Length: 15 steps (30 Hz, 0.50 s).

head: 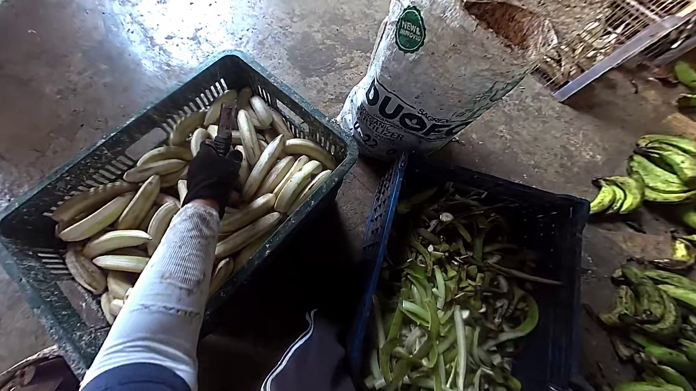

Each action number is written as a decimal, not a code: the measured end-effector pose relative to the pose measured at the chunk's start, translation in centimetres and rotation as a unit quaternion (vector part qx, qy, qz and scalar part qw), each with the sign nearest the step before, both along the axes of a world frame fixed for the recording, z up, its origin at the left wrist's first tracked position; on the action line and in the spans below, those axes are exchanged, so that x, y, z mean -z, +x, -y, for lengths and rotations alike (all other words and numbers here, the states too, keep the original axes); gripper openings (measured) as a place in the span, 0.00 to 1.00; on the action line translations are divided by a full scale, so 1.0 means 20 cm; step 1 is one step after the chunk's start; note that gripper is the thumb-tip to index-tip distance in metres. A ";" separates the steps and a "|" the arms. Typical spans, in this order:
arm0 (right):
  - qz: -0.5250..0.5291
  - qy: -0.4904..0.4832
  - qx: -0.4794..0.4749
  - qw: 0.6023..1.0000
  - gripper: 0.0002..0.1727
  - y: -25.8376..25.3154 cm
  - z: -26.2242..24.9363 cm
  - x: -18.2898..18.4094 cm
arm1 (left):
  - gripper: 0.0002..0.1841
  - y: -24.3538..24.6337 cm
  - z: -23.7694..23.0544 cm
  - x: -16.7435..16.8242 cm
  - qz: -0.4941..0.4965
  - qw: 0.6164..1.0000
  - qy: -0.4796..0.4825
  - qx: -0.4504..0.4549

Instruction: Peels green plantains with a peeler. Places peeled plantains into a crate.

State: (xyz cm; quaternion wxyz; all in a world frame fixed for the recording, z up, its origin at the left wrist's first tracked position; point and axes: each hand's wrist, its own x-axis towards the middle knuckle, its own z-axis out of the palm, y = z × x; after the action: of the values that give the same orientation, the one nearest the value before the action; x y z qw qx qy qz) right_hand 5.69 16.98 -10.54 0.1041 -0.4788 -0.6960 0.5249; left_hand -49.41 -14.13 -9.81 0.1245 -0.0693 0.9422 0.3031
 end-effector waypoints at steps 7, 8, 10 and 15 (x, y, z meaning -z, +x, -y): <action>-0.013 -0.007 0.003 1.000 0.32 0.03 -0.02 0.00 | 0.35 -0.14 -0.03 -0.03 0.023 0.992 -0.115 0.048; -0.015 -0.002 0.006 1.000 0.33 0.06 -0.04 0.01 | 0.34 -0.16 0.00 -0.03 0.007 0.994 -0.090 0.059; -0.019 0.009 0.020 1.000 0.33 0.13 -0.08 0.00 | 0.31 -0.16 0.07 -0.05 -0.060 0.997 0.015 0.034; -0.007 0.027 0.114 0.993 0.31 0.30 -0.13 -0.09 | 0.28 -0.04 0.12 -0.10 -0.077 0.997 -0.005 0.023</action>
State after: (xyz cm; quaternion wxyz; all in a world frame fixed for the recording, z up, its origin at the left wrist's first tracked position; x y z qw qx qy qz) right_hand 11.75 19.60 -8.69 0.1811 -0.5479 -0.6502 0.4943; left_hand -50.31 -16.49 -7.84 0.0577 -0.0247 0.9520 0.2995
